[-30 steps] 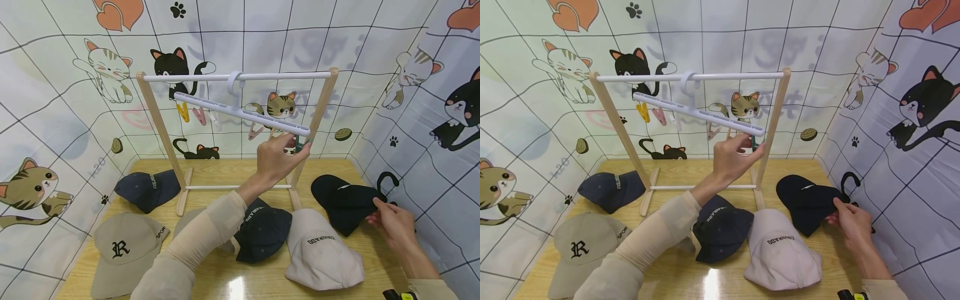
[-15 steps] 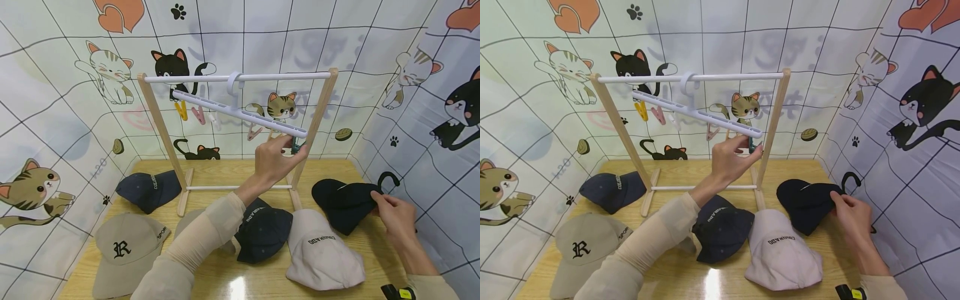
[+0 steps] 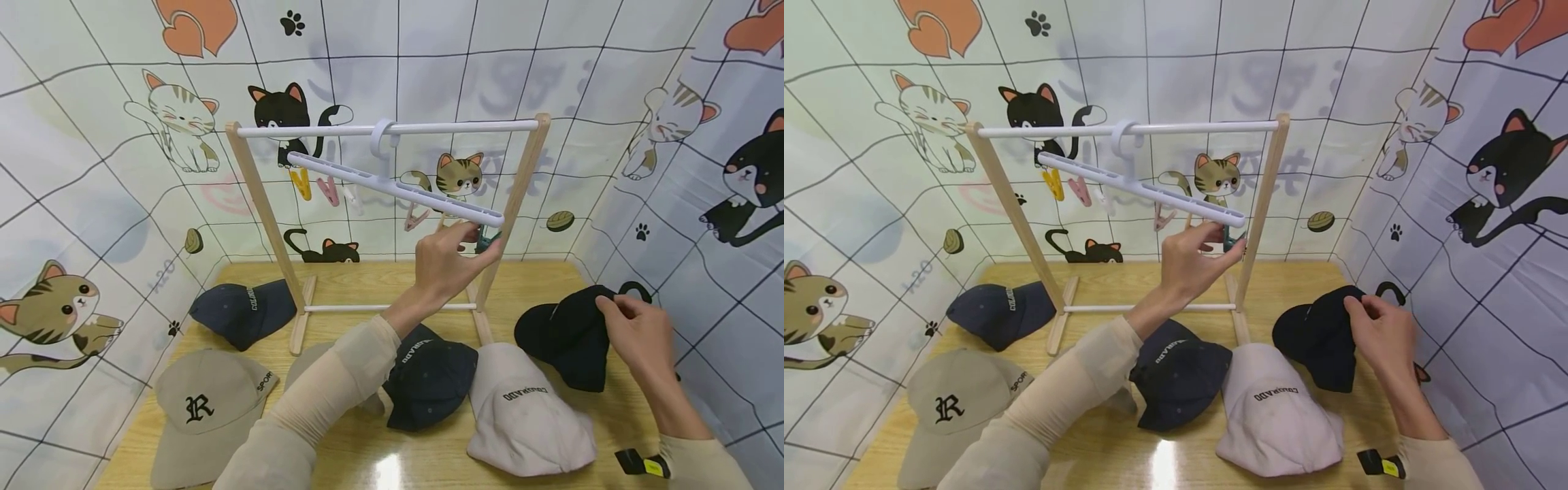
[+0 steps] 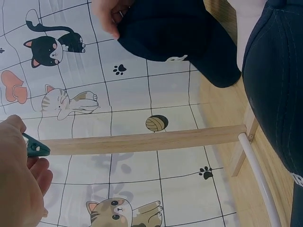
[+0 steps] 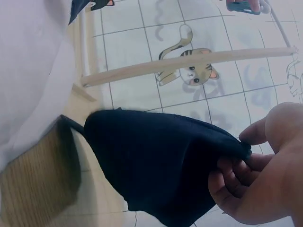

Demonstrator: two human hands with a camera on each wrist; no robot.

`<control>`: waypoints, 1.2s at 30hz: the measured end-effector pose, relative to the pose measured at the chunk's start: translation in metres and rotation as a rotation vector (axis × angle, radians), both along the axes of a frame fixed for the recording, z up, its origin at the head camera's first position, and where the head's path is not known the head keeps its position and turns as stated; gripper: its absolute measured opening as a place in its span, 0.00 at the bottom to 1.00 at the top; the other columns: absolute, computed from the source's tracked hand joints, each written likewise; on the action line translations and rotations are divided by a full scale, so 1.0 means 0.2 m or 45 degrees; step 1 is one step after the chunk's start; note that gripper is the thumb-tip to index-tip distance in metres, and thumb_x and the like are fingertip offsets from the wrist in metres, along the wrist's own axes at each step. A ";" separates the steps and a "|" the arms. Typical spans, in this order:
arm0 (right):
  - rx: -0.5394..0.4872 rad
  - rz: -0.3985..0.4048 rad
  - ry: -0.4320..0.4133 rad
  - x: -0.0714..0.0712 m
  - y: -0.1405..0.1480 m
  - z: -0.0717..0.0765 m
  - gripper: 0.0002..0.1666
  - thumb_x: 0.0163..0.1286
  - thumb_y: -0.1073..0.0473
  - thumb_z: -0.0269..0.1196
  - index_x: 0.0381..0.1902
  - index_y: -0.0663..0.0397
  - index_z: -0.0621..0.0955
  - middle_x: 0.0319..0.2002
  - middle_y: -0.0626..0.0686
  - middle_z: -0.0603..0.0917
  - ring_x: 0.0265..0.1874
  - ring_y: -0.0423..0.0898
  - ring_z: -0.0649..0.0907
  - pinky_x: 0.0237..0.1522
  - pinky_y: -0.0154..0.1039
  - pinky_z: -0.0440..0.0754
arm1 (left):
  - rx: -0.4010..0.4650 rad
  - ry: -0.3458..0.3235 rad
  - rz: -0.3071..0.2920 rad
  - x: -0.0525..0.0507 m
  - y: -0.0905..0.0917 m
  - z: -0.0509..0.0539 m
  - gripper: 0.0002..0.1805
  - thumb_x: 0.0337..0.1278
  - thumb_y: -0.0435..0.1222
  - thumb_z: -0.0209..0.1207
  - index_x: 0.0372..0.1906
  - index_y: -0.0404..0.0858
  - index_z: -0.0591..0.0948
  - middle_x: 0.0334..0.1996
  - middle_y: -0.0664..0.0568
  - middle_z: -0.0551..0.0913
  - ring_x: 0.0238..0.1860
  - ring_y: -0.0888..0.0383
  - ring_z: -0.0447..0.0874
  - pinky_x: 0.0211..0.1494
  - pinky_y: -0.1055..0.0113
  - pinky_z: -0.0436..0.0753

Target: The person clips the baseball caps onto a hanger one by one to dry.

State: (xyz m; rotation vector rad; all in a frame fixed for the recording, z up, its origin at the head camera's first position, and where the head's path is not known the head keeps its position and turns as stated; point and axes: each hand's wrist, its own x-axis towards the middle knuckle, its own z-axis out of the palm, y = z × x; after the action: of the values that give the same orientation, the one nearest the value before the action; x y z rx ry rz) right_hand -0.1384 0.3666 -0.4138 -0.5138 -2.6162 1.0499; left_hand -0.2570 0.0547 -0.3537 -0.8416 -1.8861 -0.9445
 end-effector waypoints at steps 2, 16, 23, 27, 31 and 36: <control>0.030 0.025 0.037 0.00 -0.01 0.00 0.38 0.90 0.39 0.54 0.76 0.67 0.81 0.66 0.72 0.85 0.45 0.39 0.79 0.37 0.32 0.72 | 0.005 0.005 -0.002 0.00 0.01 0.01 0.13 0.63 0.44 0.79 0.45 0.40 0.92 0.38 0.53 0.98 0.38 0.63 0.99 0.43 0.80 0.87; 0.216 0.131 0.239 -0.02 -0.10 0.06 0.30 0.88 0.47 0.59 0.66 0.70 0.87 0.51 0.72 0.90 0.43 0.51 0.82 0.41 0.38 0.71 | -0.002 0.075 0.018 0.01 0.03 0.03 0.13 0.64 0.44 0.79 0.35 0.41 0.88 0.32 0.55 0.97 0.34 0.63 0.97 0.38 0.80 0.85; 0.322 0.226 0.431 -0.01 -0.15 0.14 0.24 0.83 0.55 0.65 0.64 0.70 0.88 0.56 0.75 0.90 0.48 0.73 0.88 0.41 0.38 0.75 | -0.021 0.098 0.038 0.00 0.02 0.03 0.14 0.64 0.44 0.78 0.31 0.42 0.87 0.29 0.57 0.95 0.30 0.63 0.95 0.34 0.80 0.82; 0.335 0.286 0.504 -0.01 -0.18 0.18 0.22 0.82 0.57 0.67 0.64 0.68 0.88 0.61 0.75 0.89 0.53 0.76 0.88 0.44 0.21 0.71 | -0.025 0.113 0.052 0.01 0.01 0.03 0.14 0.64 0.44 0.77 0.29 0.42 0.87 0.26 0.58 0.93 0.27 0.62 0.92 0.33 0.80 0.80; 0.331 0.336 0.597 0.00 -0.21 0.21 0.19 0.80 0.60 0.69 0.61 0.66 0.90 0.58 0.72 0.92 0.50 0.56 0.91 0.45 0.12 0.64 | -0.032 0.119 0.048 0.01 0.00 0.03 0.13 0.64 0.44 0.77 0.29 0.42 0.87 0.24 0.57 0.91 0.26 0.62 0.91 0.31 0.78 0.79; 0.298 0.464 0.678 -0.01 -0.25 0.25 0.16 0.78 0.62 0.70 0.59 0.62 0.92 0.56 0.68 0.93 0.52 0.10 0.72 0.50 0.14 0.68 | -0.053 0.084 0.040 0.01 -0.02 0.03 0.15 0.63 0.43 0.77 0.27 0.41 0.85 0.22 0.55 0.90 0.26 0.61 0.91 0.29 0.75 0.78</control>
State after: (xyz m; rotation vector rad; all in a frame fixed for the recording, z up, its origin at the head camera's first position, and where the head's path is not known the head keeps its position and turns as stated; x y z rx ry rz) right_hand -0.1406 0.3158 -0.3637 0.2750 -2.3352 0.8114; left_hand -0.2554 0.0509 -0.3473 -0.8553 -1.8626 -0.8515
